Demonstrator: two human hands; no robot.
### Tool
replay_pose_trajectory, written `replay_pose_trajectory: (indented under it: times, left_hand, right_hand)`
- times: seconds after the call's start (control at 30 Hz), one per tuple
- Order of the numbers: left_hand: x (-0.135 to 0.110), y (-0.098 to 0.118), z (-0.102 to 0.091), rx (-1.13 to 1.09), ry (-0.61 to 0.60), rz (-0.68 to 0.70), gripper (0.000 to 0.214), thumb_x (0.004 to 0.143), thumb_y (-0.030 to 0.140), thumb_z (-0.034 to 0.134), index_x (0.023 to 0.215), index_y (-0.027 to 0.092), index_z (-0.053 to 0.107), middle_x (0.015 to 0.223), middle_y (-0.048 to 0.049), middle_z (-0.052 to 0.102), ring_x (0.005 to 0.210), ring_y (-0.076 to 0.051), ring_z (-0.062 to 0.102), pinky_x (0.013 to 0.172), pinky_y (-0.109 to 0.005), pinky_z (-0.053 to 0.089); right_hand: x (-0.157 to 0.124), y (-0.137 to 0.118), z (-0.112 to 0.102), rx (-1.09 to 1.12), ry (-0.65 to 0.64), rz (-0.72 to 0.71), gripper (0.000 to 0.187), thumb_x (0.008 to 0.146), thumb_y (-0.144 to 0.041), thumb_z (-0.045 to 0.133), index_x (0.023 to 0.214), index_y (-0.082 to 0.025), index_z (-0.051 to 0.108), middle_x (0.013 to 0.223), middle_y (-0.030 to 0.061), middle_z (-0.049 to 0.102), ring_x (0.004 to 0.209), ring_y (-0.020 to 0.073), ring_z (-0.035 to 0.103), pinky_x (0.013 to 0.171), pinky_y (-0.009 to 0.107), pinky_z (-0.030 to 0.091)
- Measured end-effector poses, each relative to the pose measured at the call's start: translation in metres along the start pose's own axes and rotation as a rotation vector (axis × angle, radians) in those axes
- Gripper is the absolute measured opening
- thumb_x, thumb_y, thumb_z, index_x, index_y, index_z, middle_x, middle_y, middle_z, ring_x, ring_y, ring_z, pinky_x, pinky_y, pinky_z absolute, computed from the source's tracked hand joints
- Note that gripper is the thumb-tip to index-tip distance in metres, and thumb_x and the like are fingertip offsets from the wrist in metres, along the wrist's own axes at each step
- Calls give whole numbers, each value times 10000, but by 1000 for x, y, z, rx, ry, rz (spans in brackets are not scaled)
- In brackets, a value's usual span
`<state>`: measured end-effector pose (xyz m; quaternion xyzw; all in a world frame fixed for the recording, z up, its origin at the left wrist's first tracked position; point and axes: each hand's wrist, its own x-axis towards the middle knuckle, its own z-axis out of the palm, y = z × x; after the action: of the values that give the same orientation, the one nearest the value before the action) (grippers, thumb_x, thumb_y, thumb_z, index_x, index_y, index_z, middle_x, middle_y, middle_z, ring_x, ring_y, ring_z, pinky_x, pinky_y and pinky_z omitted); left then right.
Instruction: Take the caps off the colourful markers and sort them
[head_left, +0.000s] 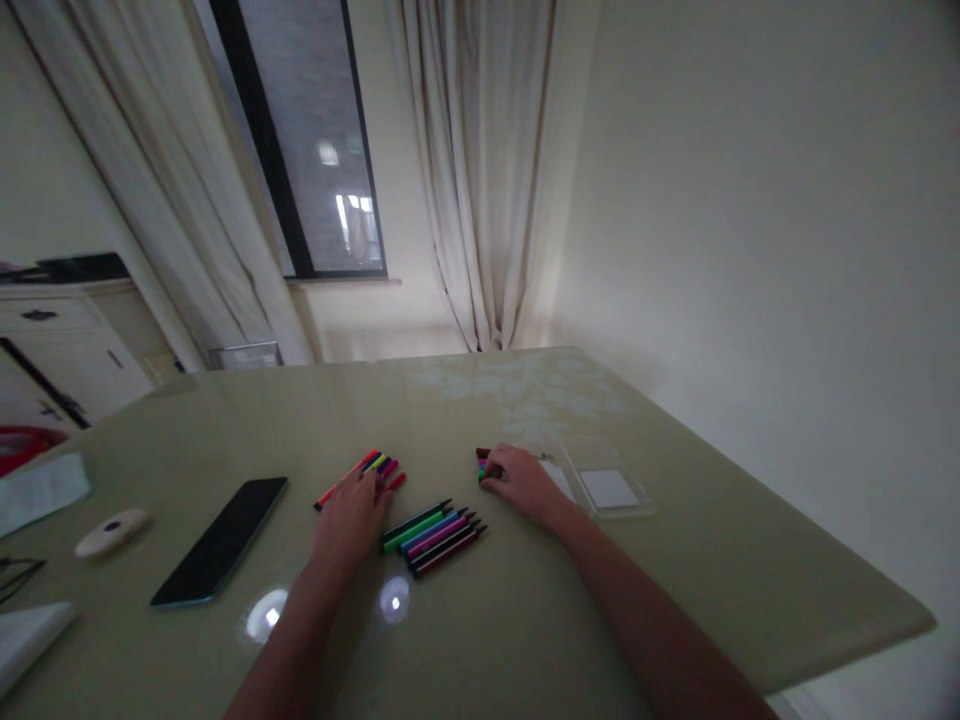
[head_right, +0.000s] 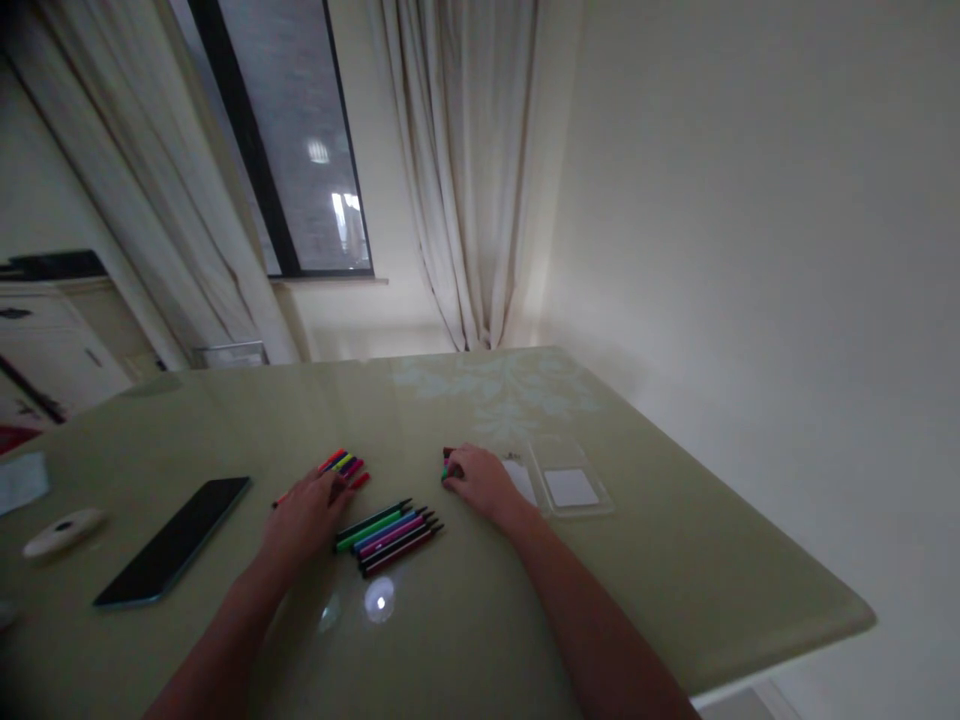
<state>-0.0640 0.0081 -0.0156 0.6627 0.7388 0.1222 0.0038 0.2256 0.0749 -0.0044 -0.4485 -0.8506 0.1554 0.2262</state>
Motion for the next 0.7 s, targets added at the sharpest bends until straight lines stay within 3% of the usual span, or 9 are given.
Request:
replay_pose_trajectory:
  times: [0.13, 0.27, 0.37, 0.47, 0.57, 0.63, 0.7]
  left_hand:
    - [4, 14, 0, -73, 15, 147, 189, 998, 260, 446, 1004, 180, 617, 1081, -115, 676, 1058, -265, 633, 951, -385, 465]
    - [-5, 45, -5, -185, 23, 308, 239, 1047, 303, 372, 1085, 219, 593, 1075, -71, 687, 1010, -230, 651, 871, -335, 470]
    - [-17, 65, -10, -176, 31, 416, 278, 1061, 303, 330, 1121, 249, 596, 1095, -61, 682, 1000, -218, 651, 835, -310, 457]
    - [-24, 73, -15, -164, -26, 384, 306, 1068, 336, 301, 1121, 259, 592, 1099, -57, 699, 936, -205, 672, 752, -286, 446]
    - [-21, 64, -21, -97, -60, 278, 358, 1058, 445, 313, 1013, 252, 612, 963, -41, 719, 850, -213, 683, 692, -288, 438]
    - [-15, 52, -22, -104, -24, 224, 413, 1058, 463, 282, 979, 239, 619, 957, -50, 713, 890, -224, 681, 735, -306, 464]
    - [-9, 40, -19, -155, 22, 204, 432, 1064, 411, 241, 1055, 223, 629, 1092, -82, 702, 1030, -233, 658, 863, -336, 484]
  right_hand:
    - [0, -4, 1, -14, 47, 5, 163, 850, -263, 789, 951, -155, 720, 950, 62, 674, 860, 194, 622, 786, 290, 452]
    - [-3, -17, 6, 113, 77, -208, 375, 892, -375, 754, 1215, -198, 677, 1085, 66, 703, 927, 183, 646, 853, 286, 476]
    - [-4, -27, 12, 173, 68, -315, 233, 977, -359, 645, 1136, -207, 720, 1052, 60, 740, 931, 178, 671, 874, 283, 487]
    - [-3, -27, 10, 208, 84, -360, 218, 1015, -341, 579, 1046, -221, 758, 999, 53, 764, 947, 183, 686, 888, 293, 500]
    - [-2, -15, -2, 272, 182, -328, 221, 1007, -349, 588, 1030, -235, 777, 970, 51, 773, 912, 186, 696, 860, 299, 518]
    - [-1, -2, -13, 316, 311, -236, 207, 991, -342, 611, 1013, -235, 787, 958, 56, 774, 882, 190, 699, 835, 303, 524]
    - [0, 9, -20, 307, 391, -144, 187, 962, -339, 651, 978, -225, 799, 921, 63, 759, 827, 190, 688, 797, 306, 523]
